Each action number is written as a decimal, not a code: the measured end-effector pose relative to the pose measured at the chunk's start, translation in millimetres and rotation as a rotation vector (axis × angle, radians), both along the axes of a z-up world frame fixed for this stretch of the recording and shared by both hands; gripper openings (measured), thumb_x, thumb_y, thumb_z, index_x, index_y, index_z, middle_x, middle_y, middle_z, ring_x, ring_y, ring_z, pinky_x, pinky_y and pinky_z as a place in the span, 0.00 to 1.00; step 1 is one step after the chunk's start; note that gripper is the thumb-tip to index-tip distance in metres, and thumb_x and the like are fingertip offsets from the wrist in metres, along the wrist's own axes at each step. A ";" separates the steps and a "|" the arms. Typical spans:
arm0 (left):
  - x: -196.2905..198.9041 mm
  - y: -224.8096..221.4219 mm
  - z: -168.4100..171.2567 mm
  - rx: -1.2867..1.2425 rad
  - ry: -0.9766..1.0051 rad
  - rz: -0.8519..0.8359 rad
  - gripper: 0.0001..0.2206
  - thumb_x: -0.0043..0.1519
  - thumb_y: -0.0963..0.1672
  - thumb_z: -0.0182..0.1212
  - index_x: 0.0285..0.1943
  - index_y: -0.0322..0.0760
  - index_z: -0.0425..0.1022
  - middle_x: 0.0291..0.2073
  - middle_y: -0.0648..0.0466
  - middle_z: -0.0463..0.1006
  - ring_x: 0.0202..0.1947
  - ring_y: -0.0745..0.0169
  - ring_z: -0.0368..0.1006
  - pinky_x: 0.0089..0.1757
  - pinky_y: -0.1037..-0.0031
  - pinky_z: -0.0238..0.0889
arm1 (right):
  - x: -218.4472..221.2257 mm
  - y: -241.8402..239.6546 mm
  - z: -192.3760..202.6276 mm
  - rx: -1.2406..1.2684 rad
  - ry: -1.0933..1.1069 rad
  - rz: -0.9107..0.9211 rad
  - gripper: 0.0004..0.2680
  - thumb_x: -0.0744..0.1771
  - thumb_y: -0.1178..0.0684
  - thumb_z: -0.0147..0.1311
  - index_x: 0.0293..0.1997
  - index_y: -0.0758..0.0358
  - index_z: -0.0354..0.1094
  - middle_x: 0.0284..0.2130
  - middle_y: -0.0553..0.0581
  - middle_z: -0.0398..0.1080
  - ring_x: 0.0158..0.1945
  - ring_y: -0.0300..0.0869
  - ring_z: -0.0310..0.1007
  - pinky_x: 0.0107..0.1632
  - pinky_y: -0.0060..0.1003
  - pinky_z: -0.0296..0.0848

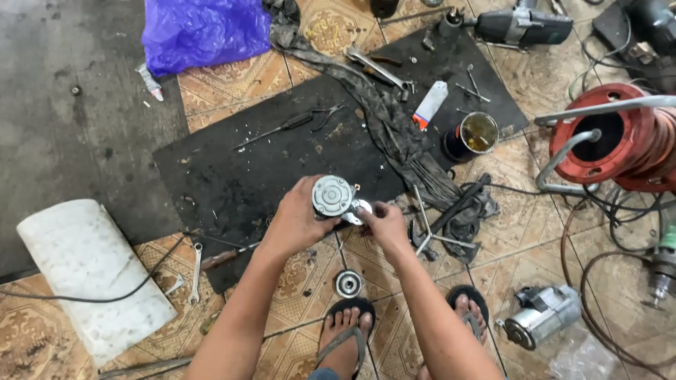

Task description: Assembling the internal components and housing of a small electric motor on a workshop floor.

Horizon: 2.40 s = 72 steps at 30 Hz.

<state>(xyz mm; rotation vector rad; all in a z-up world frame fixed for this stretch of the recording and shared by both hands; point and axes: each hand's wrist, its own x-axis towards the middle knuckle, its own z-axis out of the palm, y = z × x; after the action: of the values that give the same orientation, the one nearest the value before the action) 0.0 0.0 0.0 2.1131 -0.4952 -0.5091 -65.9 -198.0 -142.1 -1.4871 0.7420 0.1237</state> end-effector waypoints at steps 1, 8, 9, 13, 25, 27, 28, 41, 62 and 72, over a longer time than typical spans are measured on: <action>-1.3 0.0 0.6 0.001 0.005 -0.003 0.35 0.50 0.42 0.74 0.67 0.25 0.64 0.56 0.33 0.72 0.61 0.24 0.67 0.57 0.39 0.65 | -2.3 0.7 1.9 0.001 0.005 -0.003 0.07 0.63 0.56 0.63 0.34 0.71 0.74 0.20 0.64 0.73 0.22 0.45 0.77 0.22 0.34 0.72; -0.4 0.0 0.3 -0.017 0.009 0.002 0.35 0.50 0.41 0.74 0.67 0.24 0.64 0.55 0.34 0.72 0.60 0.25 0.67 0.57 0.40 0.66 | 9.1 9.5 14.3 0.432 -0.004 -0.233 0.16 0.68 0.44 0.55 0.50 0.72 0.69 0.33 0.58 0.71 0.31 0.45 0.78 0.30 0.34 0.78; -1.7 0.3 1.1 -0.036 0.014 0.001 0.34 0.50 0.40 0.73 0.67 0.24 0.63 0.55 0.33 0.71 0.60 0.23 0.67 0.57 0.39 0.65 | 11.7 10.7 14.3 0.531 -0.025 -0.300 0.15 0.69 0.43 0.55 0.50 0.68 0.69 0.34 0.57 0.72 0.31 0.46 0.78 0.29 0.37 0.80; 0.0 -0.7 -3.0 -0.021 0.017 0.008 0.35 0.48 0.41 0.74 0.67 0.25 0.64 0.55 0.35 0.72 0.60 0.25 0.68 0.57 0.41 0.65 | 13.9 9.5 8.6 0.553 0.023 -0.334 0.14 0.70 0.42 0.51 0.50 0.65 0.66 0.37 0.56 0.72 0.32 0.45 0.77 0.28 0.36 0.79; -1.1 0.1 -1.9 -0.052 0.007 0.015 0.33 0.50 0.39 0.72 0.66 0.24 0.63 0.54 0.33 0.72 0.60 0.23 0.67 0.57 0.38 0.64 | -28.0 45.8 -44.8 -0.566 0.315 0.562 0.15 0.63 0.39 0.61 0.41 0.61 0.80 0.34 0.64 0.79 0.47 0.60 0.80 0.46 0.51 0.80; -0.2 -1.6 -2.1 -0.027 0.021 0.028 0.35 0.48 0.40 0.73 0.66 0.26 0.64 0.55 0.34 0.72 0.60 0.24 0.68 0.57 0.38 0.64 | -26.4 52.8 -56.8 -0.672 0.289 0.584 0.17 0.61 0.38 0.63 0.35 0.67 0.79 0.30 0.67 0.78 0.43 0.63 0.80 0.42 0.54 0.80; 0.8 -1.7 -1.9 -0.028 0.014 0.028 0.35 0.48 0.40 0.73 0.66 0.26 0.64 0.55 0.34 0.72 0.60 0.24 0.68 0.57 0.38 0.64 | -24.6 51.4 -61.0 -0.675 0.283 0.582 0.17 0.61 0.38 0.63 0.35 0.67 0.79 0.30 0.67 0.78 0.43 0.63 0.80 0.42 0.54 0.80; 7.2 0.1 -2.9 0.111 0.000 -0.021 0.37 0.48 0.44 0.76 0.68 0.29 0.64 0.58 0.37 0.72 0.61 0.30 0.68 0.59 0.45 0.64 | 51.3 -47.0 -36.3 -0.828 0.025 0.529 0.20 0.65 0.54 0.56 0.64 0.73 0.65 0.51 0.76 0.68 0.56 0.70 0.71 0.56 0.61 0.75; 28.0 -50.8 24.8 0.765 -0.493 -0.530 0.10 0.49 0.40 0.76 0.38 0.31 0.83 0.32 0.40 0.83 0.34 0.38 0.82 0.31 0.55 0.77 | 8.3 -8.3 -27.4 -0.016 -0.037 0.121 0.12 0.64 0.60 0.60 0.49 0.79 0.72 0.31 0.69 0.75 0.23 0.51 0.79 0.24 0.43 0.79; 28.0 -56.0 31.9 0.757 -0.478 -0.529 0.04 0.54 0.38 0.72 0.35 0.28 0.83 0.29 0.38 0.83 0.33 0.39 0.82 0.31 0.55 0.78 | 6.1 -6.9 -12.8 -0.038 -0.078 0.105 0.07 0.63 0.60 0.58 0.41 0.76 0.75 0.25 0.68 0.74 0.21 0.50 0.78 0.22 0.41 0.76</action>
<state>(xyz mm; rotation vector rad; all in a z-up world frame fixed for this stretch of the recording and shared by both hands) 28.0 -56.0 31.9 2.8511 -1.3212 -0.5328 -59.8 -205.0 -154.9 -1.5590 0.6066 0.1312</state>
